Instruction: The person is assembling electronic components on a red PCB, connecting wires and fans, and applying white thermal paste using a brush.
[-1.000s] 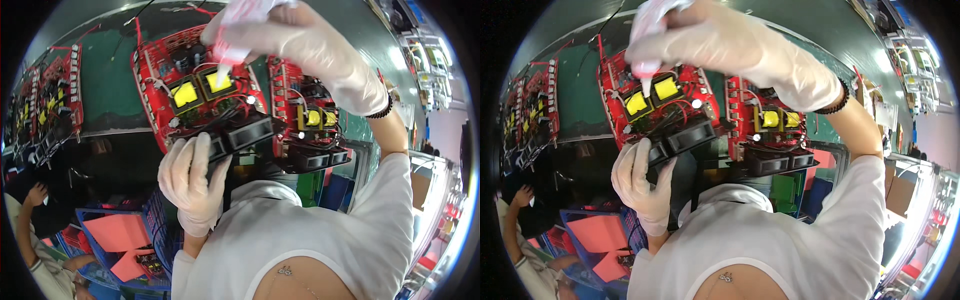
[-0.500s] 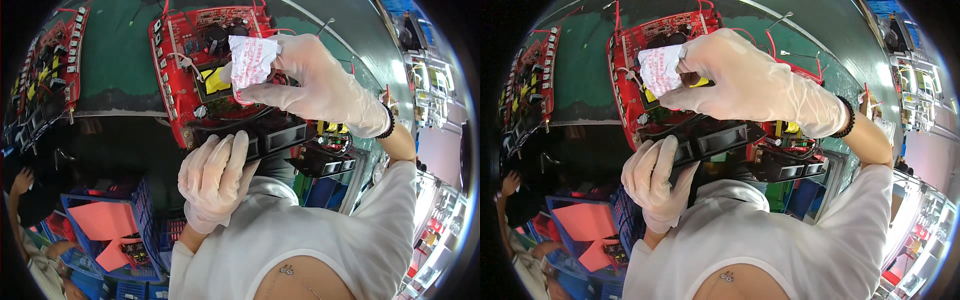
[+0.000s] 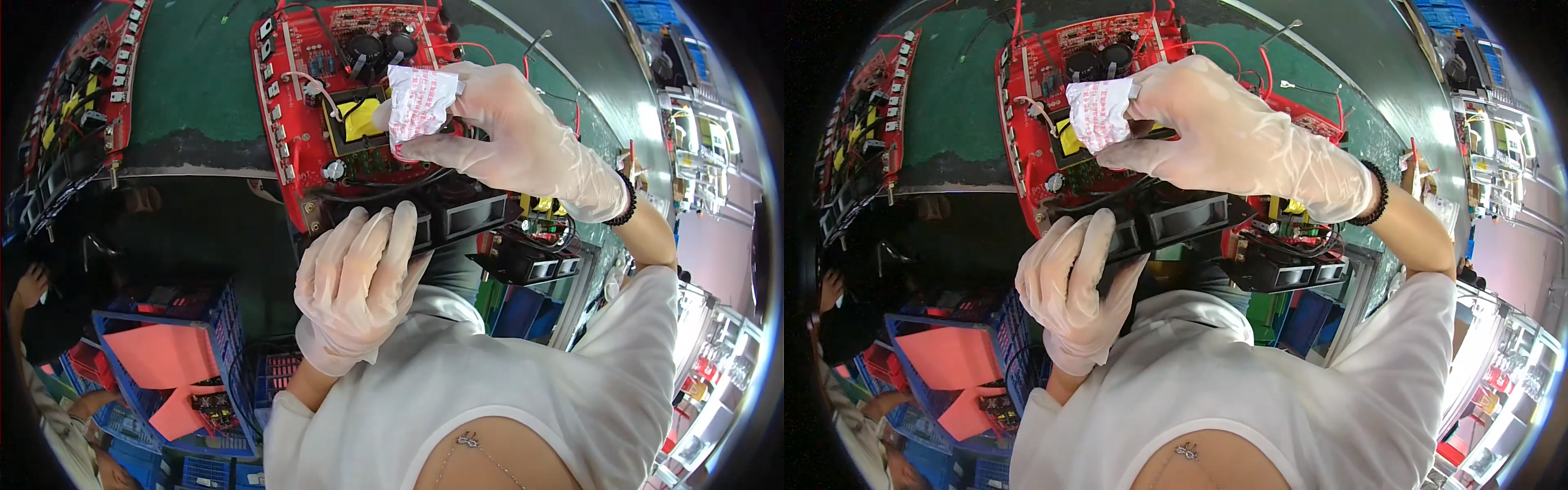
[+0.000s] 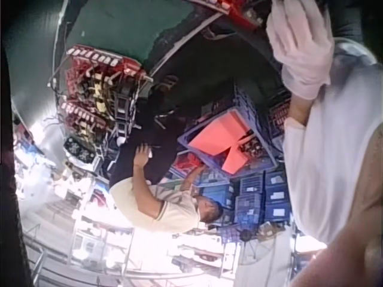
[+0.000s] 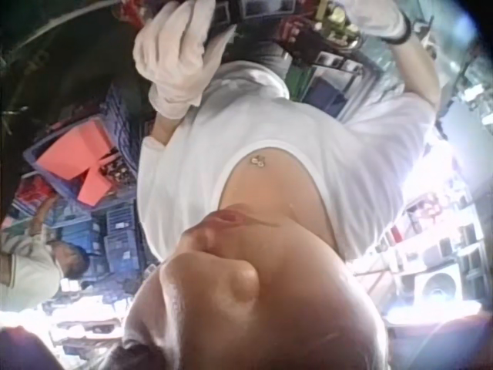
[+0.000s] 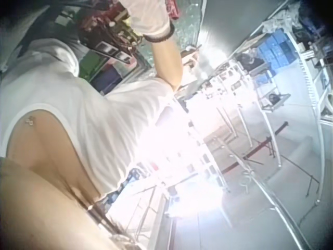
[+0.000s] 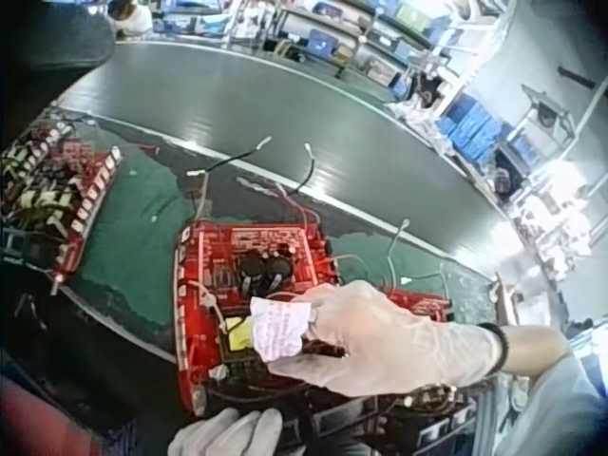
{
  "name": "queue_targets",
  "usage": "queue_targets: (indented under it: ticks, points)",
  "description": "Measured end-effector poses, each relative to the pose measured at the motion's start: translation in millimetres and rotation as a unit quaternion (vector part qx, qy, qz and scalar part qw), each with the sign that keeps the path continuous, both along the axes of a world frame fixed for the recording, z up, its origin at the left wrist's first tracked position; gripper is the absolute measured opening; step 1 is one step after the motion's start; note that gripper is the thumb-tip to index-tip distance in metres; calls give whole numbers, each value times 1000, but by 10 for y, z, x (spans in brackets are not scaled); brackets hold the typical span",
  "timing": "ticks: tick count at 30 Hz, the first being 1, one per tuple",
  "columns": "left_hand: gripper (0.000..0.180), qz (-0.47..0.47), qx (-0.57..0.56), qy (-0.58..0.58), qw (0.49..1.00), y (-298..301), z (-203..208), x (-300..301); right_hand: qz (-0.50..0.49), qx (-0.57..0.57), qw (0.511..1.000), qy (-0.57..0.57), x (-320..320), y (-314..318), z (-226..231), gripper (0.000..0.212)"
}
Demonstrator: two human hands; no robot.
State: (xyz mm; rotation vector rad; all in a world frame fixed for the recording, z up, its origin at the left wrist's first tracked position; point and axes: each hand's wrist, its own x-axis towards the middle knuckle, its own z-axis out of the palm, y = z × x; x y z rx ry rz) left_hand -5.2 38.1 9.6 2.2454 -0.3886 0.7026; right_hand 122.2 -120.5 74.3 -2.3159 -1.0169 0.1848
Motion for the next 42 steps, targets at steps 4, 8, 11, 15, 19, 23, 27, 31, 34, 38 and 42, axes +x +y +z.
queue_targets:
  ticks: [4,8,11,15,19,23,27,31,34,38,42]
  points:
    - [58,1,1,-3,1000,-1,5,2,-22,-11,998,51,-7,23,41,23]
    - [59,8,-1,-3,1000,-11,9,-1,-5,-20,1000,18,4,-1,32,23]
    - [59,8,2,0,1000,-7,13,-4,-6,-15,1000,23,-2,6,36,23]
    - [60,3,5,9,1000,-5,22,-3,0,22,999,33,-9,10,20,20]
    - [60,2,3,8,1000,-11,21,6,-4,36,998,55,-13,8,7,20]
    - [60,4,8,9,1000,-6,35,3,3,13,999,51,-6,9,11,21]
    - [60,7,4,1,1000,-17,21,8,8,12,999,45,-10,2,16,20]
    - [60,9,4,4,1000,-21,18,8,-10,-11,999,37,-3,-4,38,20]
    - [60,11,4,11,1000,-31,12,-4,-6,51,996,67,-14,-25,-7,20]
    - [58,12,18,10,1000,-22,39,-13,13,20,999,26,-20,-45,21,21]
    - [59,2,-10,-30,1000,-10,56,-37,14,-43,999,16,-24,-108,56,22]
